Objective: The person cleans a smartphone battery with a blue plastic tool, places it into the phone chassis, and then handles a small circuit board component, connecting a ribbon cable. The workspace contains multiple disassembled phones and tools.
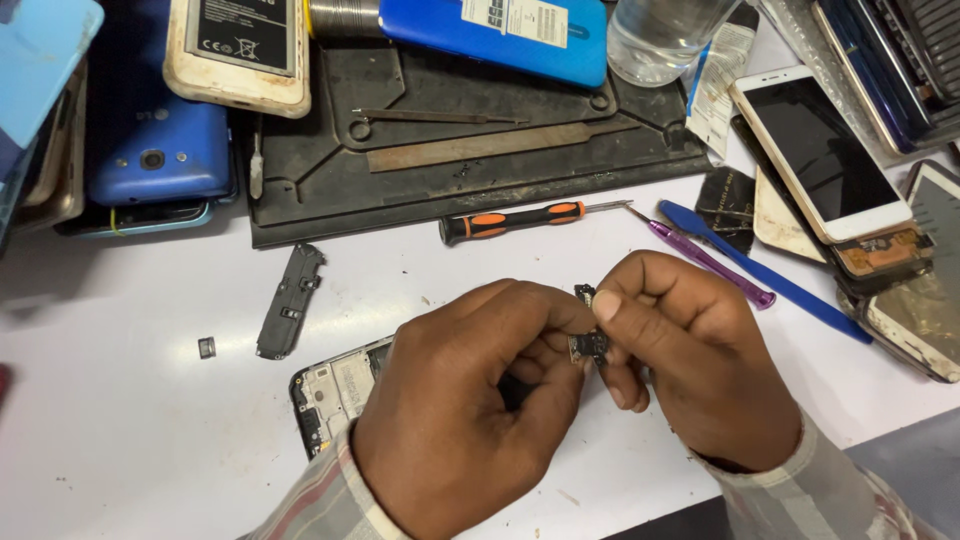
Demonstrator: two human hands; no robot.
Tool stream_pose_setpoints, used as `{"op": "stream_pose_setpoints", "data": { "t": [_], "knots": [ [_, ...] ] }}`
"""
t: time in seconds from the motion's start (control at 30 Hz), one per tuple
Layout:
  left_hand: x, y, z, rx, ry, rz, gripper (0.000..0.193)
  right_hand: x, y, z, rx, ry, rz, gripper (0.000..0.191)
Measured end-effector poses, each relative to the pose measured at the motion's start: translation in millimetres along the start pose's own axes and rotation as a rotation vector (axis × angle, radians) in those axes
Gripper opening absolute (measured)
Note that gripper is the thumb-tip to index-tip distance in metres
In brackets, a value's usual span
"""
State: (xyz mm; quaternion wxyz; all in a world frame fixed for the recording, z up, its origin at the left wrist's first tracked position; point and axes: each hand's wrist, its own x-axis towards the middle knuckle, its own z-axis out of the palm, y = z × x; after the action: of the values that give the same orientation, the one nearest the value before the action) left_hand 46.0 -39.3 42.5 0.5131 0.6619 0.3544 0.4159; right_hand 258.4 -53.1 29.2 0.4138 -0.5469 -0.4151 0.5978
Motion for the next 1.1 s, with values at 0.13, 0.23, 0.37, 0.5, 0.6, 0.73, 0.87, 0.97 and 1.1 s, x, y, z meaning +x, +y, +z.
{"op": "stream_pose_setpoints", "data": {
  "t": [0.13, 0.23, 0.37, 0.5, 0.6, 0.73, 0.87, 0.97, 1.1],
  "knots": [
    [-1, -1, -1, 0.000, 0.050, 0.019, 0.016, 1, 0, 1, 0.053, 0.038, -0.009, 0.020],
    [0, -3, -2, -0.024, 0.114, -0.011, 0.014, 0, 1, 0, 0.054, 0.050, -0.070, 0.018],
    [4, -7, -5, -0.251, 0.214, -0.128, 0.015, -1, 5, 1, 0.022, 0.027, -0.154, 0.013],
    [11, -10, -9, -0.480, 0.218, -0.270, 0.015, -3, 5, -1, -0.053, -0.046, -0.187, 0.011],
    [13, -10, -11, -0.439, 0.163, -0.343, 0.016, -4, 3, -1, -0.059, -0.117, -0.217, 0.011],
    [14, -9, -11, -0.433, 0.095, -0.406, 0.018, -7, 0, -1, -0.101, -0.163, -0.225, 0.013],
    [13, -8, -8, -0.459, 0.070, -0.422, 0.020, -7, -2, 0, -0.112, -0.193, -0.224, 0.015],
    [12, -8, -8, -0.455, 0.066, -0.424, 0.019, -7, -4, 0, -0.149, -0.206, -0.219, 0.015],
    [12, -9, -7, -0.496, 0.061, -0.411, 0.018, -6, -3, 0, -0.200, -0.197, -0.226, 0.015]
  ]
}}
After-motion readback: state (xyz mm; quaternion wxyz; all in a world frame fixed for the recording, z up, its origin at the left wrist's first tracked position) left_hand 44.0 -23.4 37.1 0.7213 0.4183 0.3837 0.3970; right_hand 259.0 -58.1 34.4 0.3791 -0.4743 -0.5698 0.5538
